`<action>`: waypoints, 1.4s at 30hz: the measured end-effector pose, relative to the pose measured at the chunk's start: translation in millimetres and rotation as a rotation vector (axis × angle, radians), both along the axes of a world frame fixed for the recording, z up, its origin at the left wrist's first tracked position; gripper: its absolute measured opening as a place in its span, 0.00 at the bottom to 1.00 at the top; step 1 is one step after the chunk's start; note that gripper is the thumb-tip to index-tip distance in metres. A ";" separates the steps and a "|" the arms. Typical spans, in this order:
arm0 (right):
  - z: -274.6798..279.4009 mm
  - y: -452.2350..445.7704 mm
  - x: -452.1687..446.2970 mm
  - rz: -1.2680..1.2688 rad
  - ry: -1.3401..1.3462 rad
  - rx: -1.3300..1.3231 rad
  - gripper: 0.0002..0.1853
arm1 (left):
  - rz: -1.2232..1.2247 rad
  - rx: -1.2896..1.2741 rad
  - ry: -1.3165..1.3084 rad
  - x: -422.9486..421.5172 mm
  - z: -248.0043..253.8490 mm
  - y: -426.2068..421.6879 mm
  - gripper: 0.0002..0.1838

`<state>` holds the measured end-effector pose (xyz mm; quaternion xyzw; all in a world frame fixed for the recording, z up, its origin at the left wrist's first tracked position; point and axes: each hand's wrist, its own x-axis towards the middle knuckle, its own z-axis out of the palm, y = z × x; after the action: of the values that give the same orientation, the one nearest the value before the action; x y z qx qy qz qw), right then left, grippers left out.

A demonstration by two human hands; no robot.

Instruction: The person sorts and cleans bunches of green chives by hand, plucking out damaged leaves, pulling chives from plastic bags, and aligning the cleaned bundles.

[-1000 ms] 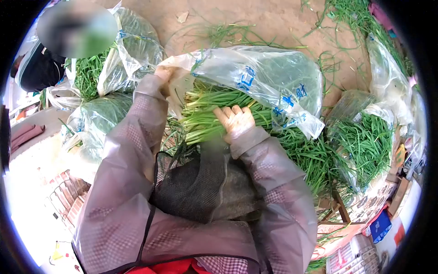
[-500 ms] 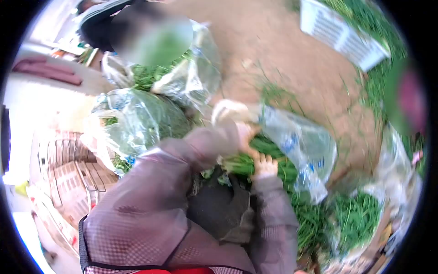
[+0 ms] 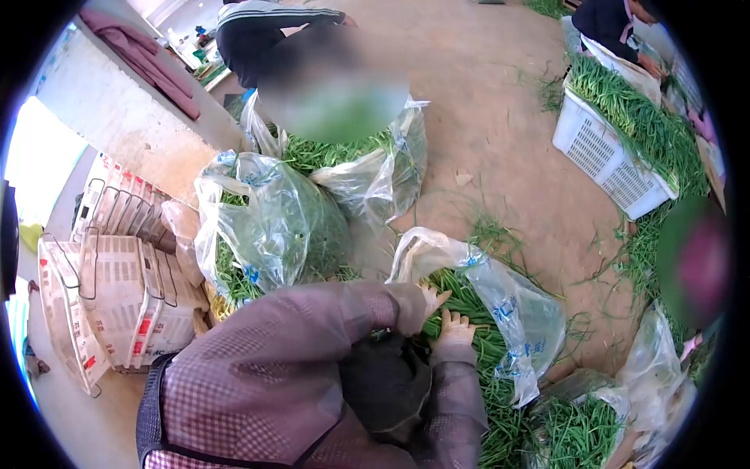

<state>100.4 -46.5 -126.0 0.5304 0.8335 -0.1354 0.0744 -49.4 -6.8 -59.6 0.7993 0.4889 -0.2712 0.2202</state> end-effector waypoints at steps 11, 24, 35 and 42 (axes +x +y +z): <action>-13.3 -32.2 18.8 -0.641 1.190 -0.583 0.21 | 0.098 -0.054 -0.236 -11.2 67.2 8.8 0.34; 72.9 -51.3 -3.6 -1.225 1.937 -0.787 0.38 | 0.110 -0.010 -0.179 58.1 106.5 -26.9 0.15; 25.0 -93.0 55.4 -1.318 2.137 -0.933 0.29 | -0.431 -0.335 -0.267 87.6 150.8 -27.7 0.22; 17.9 -108.2 63.5 -1.307 2.278 -0.960 0.24 | -0.416 -0.445 -0.291 106.6 86.2 -32.4 0.22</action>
<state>163.9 -154.7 -108.1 0.3412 -0.0871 -0.7651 -0.5390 57.2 -39.2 26.5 0.8446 0.2079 -0.2935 0.3966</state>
